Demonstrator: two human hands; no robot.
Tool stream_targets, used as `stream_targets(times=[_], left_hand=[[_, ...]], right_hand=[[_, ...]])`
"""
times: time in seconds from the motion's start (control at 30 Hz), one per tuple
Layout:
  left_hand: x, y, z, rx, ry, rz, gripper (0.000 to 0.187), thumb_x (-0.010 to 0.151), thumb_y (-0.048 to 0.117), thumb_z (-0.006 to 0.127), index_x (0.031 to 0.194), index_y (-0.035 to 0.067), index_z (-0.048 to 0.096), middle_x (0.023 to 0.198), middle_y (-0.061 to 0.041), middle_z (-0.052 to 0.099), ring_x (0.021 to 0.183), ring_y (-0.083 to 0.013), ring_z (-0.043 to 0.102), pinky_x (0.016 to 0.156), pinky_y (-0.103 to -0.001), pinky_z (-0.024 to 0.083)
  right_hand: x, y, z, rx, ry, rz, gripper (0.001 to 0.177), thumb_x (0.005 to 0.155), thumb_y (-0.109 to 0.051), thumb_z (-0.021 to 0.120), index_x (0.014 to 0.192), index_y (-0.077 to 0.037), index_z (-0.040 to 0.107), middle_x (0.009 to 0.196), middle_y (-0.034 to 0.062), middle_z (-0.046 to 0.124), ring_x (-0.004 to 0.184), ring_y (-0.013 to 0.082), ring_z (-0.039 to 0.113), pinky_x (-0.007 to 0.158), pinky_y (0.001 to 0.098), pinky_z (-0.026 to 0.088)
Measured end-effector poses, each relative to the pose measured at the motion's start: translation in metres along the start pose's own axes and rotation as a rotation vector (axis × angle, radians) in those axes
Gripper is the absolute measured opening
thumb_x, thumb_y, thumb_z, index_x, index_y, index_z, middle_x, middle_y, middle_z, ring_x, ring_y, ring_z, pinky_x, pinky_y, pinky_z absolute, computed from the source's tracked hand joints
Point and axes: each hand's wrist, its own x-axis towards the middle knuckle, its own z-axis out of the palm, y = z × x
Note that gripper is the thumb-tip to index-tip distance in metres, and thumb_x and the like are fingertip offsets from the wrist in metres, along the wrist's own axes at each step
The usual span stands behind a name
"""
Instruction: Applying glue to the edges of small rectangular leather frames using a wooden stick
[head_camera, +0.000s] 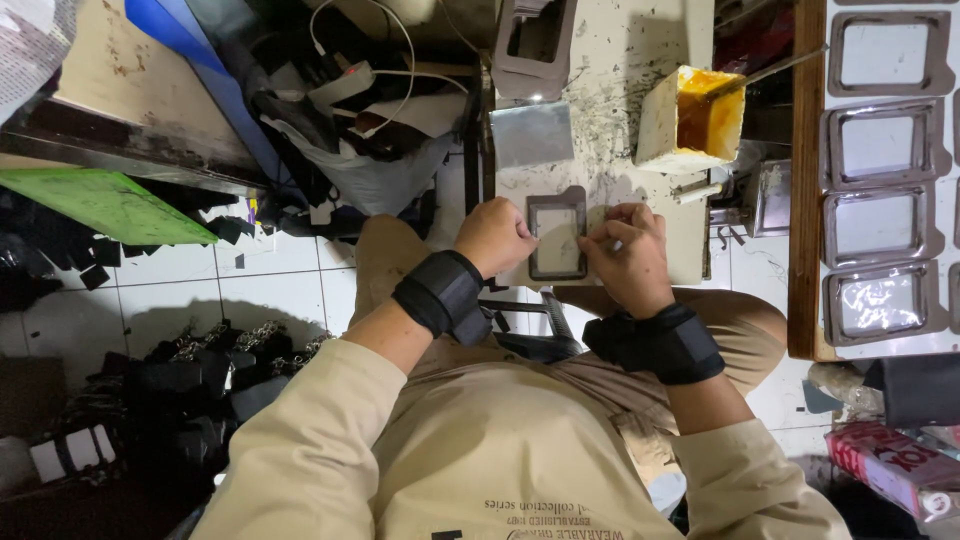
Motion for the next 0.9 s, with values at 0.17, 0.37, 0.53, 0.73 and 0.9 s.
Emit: stream_targets(times=[0.17,0.37,0.53,0.73,0.9], left_hand=[[0.0001,-0.0004,0.0003,-0.009,0.003,-0.001,0.016,0.080,0.021,0.070,0.081,0.009,0.080,0.079,-0.017,0.076,0.084,-0.0370,0.075,0.072,-0.043,0.062],[0.0000,-0.0034,0.0042,-0.005,0.021,0.009,0.015,0.078,0.019,0.070,0.079,0.007,0.079,0.079,-0.019,0.075,0.083,-0.0390,0.075,0.071,-0.045,0.062],[0.0035,-0.0082,0.0090,0.013,0.038,0.025,0.014,0.077,0.020,0.070,0.078,0.008,0.079,0.080,-0.019,0.075,0.085,-0.0404,0.074,0.072,-0.046,0.062],[0.0050,-0.0073,0.0096,0.027,0.047,0.023,0.015,0.076,0.020,0.070,0.078,0.008,0.079,0.083,-0.021,0.075,0.088,-0.0420,0.073,0.074,-0.048,0.061],[0.0034,-0.0040,0.0066,0.079,0.050,0.027,0.015,0.075,0.021,0.071,0.079,0.008,0.078,0.083,-0.019,0.074,0.088,-0.0410,0.074,0.074,-0.047,0.062]], right_hand=[[0.0006,-0.0035,-0.0020,-0.012,-0.010,-0.007,0.016,0.082,-0.029,0.087,0.085,-0.018,0.076,0.111,0.0088,0.060,0.107,0.0359,0.058,0.093,0.0433,0.048],[0.0002,-0.0025,-0.0006,-0.007,-0.009,-0.003,0.017,0.082,-0.028,0.087,0.085,-0.016,0.075,0.112,0.0097,0.060,0.109,0.0378,0.057,0.094,0.0455,0.049],[0.0009,-0.0046,-0.0019,-0.015,-0.019,0.008,0.017,0.081,-0.027,0.086,0.085,-0.016,0.074,0.113,0.0088,0.060,0.111,0.0376,0.057,0.095,0.0466,0.049],[0.0006,-0.0055,-0.0003,-0.019,-0.015,0.028,0.018,0.081,-0.025,0.086,0.084,-0.014,0.073,0.114,0.0084,0.060,0.112,0.0372,0.057,0.094,0.0471,0.049],[0.0013,-0.0028,0.0031,-0.052,-0.016,0.025,0.018,0.080,-0.026,0.086,0.081,-0.015,0.072,0.113,0.0072,0.059,0.112,0.0367,0.057,0.093,0.0476,0.049]])
